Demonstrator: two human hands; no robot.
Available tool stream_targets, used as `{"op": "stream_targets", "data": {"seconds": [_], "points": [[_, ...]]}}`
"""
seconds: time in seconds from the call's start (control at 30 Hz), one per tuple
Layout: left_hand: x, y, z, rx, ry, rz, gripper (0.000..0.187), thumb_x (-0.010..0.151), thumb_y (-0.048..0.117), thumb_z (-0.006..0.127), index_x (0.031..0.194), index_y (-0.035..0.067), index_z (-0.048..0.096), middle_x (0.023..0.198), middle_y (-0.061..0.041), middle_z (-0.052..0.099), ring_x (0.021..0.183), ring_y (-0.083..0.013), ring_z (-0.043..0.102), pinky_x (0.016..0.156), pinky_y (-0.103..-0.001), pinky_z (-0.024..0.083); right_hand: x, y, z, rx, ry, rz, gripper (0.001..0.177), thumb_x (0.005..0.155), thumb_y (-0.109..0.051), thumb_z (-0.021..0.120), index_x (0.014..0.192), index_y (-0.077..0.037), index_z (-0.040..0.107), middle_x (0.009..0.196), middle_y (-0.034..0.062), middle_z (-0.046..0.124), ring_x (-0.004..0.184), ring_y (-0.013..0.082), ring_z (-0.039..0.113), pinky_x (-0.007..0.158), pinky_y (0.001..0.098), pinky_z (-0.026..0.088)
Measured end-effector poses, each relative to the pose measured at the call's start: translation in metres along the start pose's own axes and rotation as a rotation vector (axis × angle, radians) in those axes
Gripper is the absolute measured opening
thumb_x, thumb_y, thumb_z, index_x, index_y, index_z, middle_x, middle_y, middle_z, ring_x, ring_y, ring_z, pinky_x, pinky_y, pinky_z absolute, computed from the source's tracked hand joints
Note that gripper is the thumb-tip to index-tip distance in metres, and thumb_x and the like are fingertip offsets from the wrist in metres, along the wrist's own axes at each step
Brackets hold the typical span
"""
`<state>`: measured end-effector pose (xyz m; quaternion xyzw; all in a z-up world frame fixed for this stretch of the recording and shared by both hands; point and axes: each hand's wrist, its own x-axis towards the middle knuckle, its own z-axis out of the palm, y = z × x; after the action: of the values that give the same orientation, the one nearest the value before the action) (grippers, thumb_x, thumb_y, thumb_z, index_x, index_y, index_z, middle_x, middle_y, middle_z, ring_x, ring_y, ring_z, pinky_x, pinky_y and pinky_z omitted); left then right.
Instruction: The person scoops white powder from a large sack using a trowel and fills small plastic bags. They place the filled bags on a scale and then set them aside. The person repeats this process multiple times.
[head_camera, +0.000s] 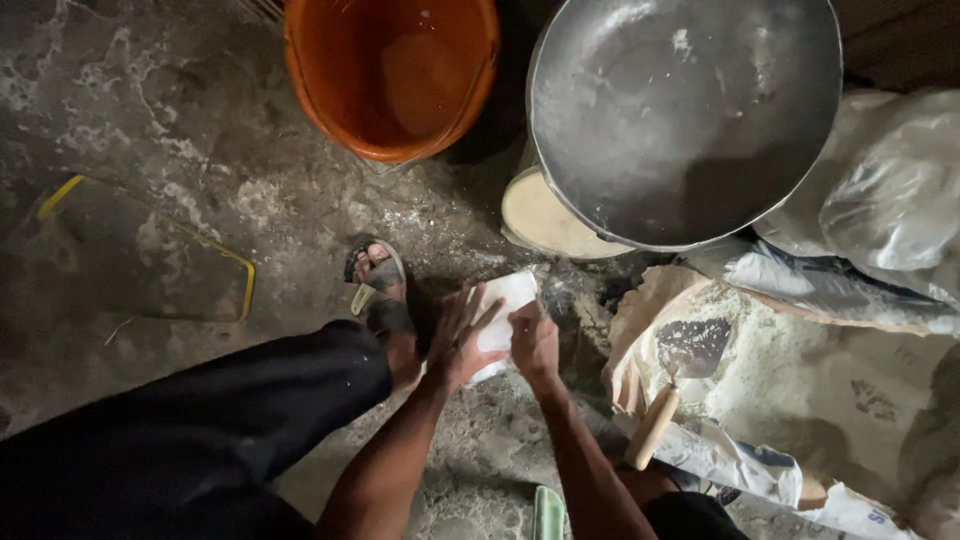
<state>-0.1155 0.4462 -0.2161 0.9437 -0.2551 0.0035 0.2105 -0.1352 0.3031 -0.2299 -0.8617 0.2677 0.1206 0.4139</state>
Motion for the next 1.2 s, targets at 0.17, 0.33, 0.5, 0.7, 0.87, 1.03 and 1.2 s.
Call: {"op": "stream_targets", "data": {"seconds": [0.17, 0.33, 0.5, 0.7, 0.87, 1.03, 1.2], "points": [[0.004, 0.015, -0.018, -0.007, 0.053, -0.002, 0.077, 0.059, 0.042, 0.076, 0.129, 0.025, 0.047, 0.131, -0.016, 0.046, 0.118, -0.0344, 0.046, 0.096, -0.047, 0.038, -0.039, 0.034, 0.014, -1.196, 0.886, -1.092, 0.035, 0.08, -0.022, 0.06, 0.108, -0.001, 0.054, 0.115, 0.028, 0.054, 0.065, 0.0257, 0.059, 0.045, 0.0287, 0.042], [-0.004, 0.027, -0.007, 0.106, 0.043, -0.058, 0.075, 0.069, 0.032, 0.068, 0.137, 0.027, 0.037, 0.131, -0.016, 0.046, 0.12, -0.0306, 0.046, 0.099, -0.042, 0.037, -0.075, -0.041, -0.014, -1.108, 0.972, -0.927, 0.028, 0.085, -0.028, 0.057, 0.098, -0.005, 0.065, 0.078, 0.0103, 0.064, 0.049, 0.014, 0.055, 0.042, 0.0221, 0.043], [-0.013, 0.029, -0.012, 0.013, 0.117, -0.098, 0.057, 0.076, 0.046, 0.063, 0.127, 0.021, 0.051, 0.126, -0.019, 0.048, 0.117, -0.033, 0.046, 0.096, -0.048, 0.035, -0.113, -0.099, -0.065, -0.211, 0.181, -0.525, 0.019, 0.09, -0.011, 0.036, 0.086, -0.003, 0.052, 0.071, 0.0181, 0.054, 0.063, 0.0379, 0.052, 0.054, 0.0465, 0.044], [-0.02, 0.015, -0.009, -0.047, -0.067, -0.149, 0.07, 0.076, 0.047, 0.058, 0.137, 0.017, 0.037, 0.139, -0.018, 0.036, 0.13, -0.0298, 0.031, 0.109, -0.045, 0.018, -0.118, -0.092, -0.058, 0.057, -0.154, -0.026, 0.023, 0.09, -0.023, 0.025, 0.09, -0.007, 0.042, 0.077, 0.0189, 0.059, 0.066, 0.0427, 0.052, 0.056, 0.0529, 0.036], [-0.023, 0.012, -0.014, 0.026, -0.089, -0.162, 0.081, 0.064, 0.002, 0.053, 0.14, 0.02, 0.031, 0.146, -0.01, 0.028, 0.135, -0.0286, 0.026, 0.108, -0.041, 0.024, -0.138, -0.093, -0.076, -0.044, -0.013, -0.348, 0.013, 0.084, -0.002, 0.033, 0.089, -0.006, 0.044, 0.08, 0.0143, 0.049, 0.069, 0.0357, 0.047, 0.06, 0.0498, 0.036], [-0.026, 0.005, -0.012, 0.009, -0.189, -0.141, 0.099, 0.049, 0.01, 0.064, 0.141, 0.016, 0.028, 0.146, -0.018, 0.022, 0.135, -0.0332, 0.022, 0.11, -0.044, 0.017, -0.138, -0.129, -0.127, 0.158, -0.094, -0.081, 0.019, 0.094, -0.017, 0.032, 0.089, -0.006, 0.047, 0.076, 0.0107, 0.056, 0.057, 0.0233, 0.05, 0.048, 0.0343, 0.041], [-0.009, 0.035, -0.028, 0.06, -0.038, -0.218, 0.104, 0.041, 0.008, 0.061, 0.139, 0.008, 0.028, 0.141, -0.02, 0.029, 0.13, -0.0366, 0.028, 0.112, -0.05, 0.012, -0.138, -0.103, -0.161, 0.18, 0.054, 0.017, 0.014, 0.093, -0.026, 0.036, 0.094, -0.013, 0.04, 0.089, 0.0134, 0.069, 0.056, 0.0313, 0.066, 0.042, 0.042, 0.05]]}}
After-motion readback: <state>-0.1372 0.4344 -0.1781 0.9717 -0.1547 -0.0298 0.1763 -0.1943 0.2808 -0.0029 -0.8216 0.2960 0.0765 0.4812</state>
